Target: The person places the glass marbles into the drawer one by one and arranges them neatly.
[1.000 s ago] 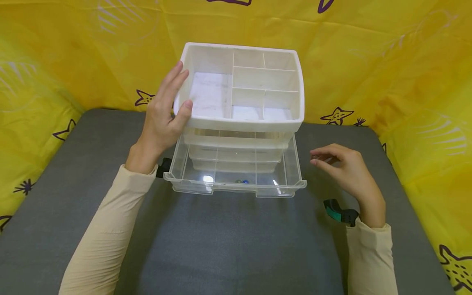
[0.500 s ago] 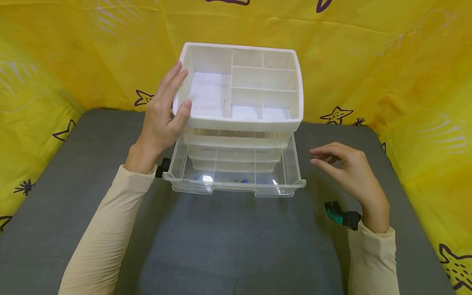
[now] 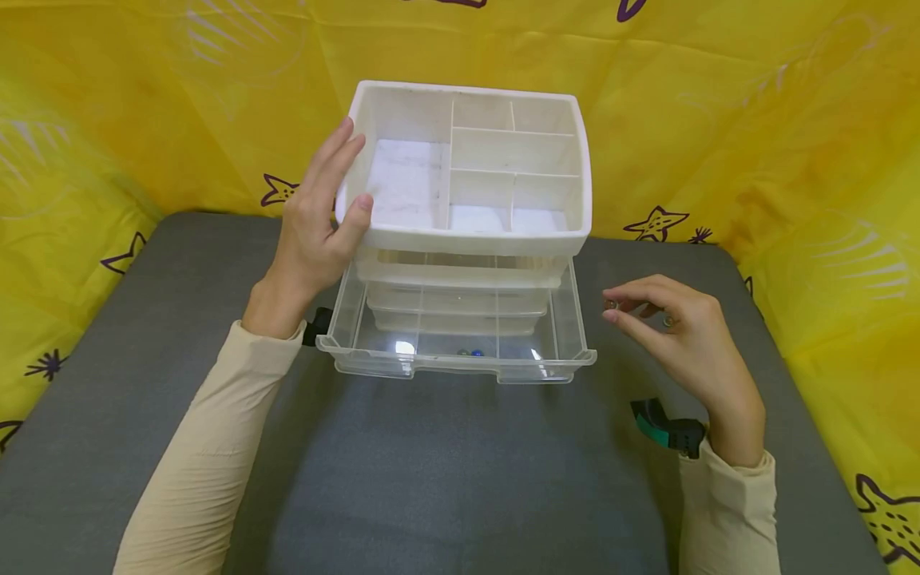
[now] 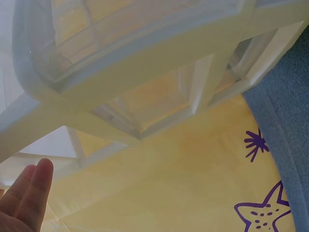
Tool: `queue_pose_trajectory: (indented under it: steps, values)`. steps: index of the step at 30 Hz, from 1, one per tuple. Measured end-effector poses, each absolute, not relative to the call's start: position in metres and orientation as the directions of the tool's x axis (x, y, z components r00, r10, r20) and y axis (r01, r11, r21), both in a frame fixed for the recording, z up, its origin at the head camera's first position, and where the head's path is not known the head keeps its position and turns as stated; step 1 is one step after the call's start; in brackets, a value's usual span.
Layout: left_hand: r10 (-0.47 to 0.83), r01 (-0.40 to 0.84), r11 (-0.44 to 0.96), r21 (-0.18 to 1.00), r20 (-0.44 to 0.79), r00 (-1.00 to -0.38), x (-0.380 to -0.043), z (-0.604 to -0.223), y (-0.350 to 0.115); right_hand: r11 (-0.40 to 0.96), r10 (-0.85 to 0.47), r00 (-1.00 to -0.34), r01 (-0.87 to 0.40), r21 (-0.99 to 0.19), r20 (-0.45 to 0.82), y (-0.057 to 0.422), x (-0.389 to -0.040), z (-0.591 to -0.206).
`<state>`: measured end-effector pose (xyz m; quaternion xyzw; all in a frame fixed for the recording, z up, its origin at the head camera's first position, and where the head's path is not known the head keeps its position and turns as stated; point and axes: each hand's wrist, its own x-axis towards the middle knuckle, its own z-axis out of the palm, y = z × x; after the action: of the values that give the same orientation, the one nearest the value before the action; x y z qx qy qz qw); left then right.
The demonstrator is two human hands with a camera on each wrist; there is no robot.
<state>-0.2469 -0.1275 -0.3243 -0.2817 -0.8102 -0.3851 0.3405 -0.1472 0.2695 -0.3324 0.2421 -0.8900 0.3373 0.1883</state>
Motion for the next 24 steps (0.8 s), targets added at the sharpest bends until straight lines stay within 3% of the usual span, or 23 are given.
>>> queue_pose_trajectory:
  steps: [7, 24]
  values:
    - [0.192, 0.72, 0.541, 0.434, 0.771, -0.608, -0.247, -0.324, -0.127, 0.592, -0.248, -0.758, -0.611, -0.525, 0.604, 0.263, -0.145, -0.332]
    - [0.191, 0.718, 0.541, 0.438, 0.767, -0.612, -0.247, -0.324, -0.127, 0.539, -0.218, -0.7, -0.668, -0.514, 0.68, 0.248, -0.136, -0.324]
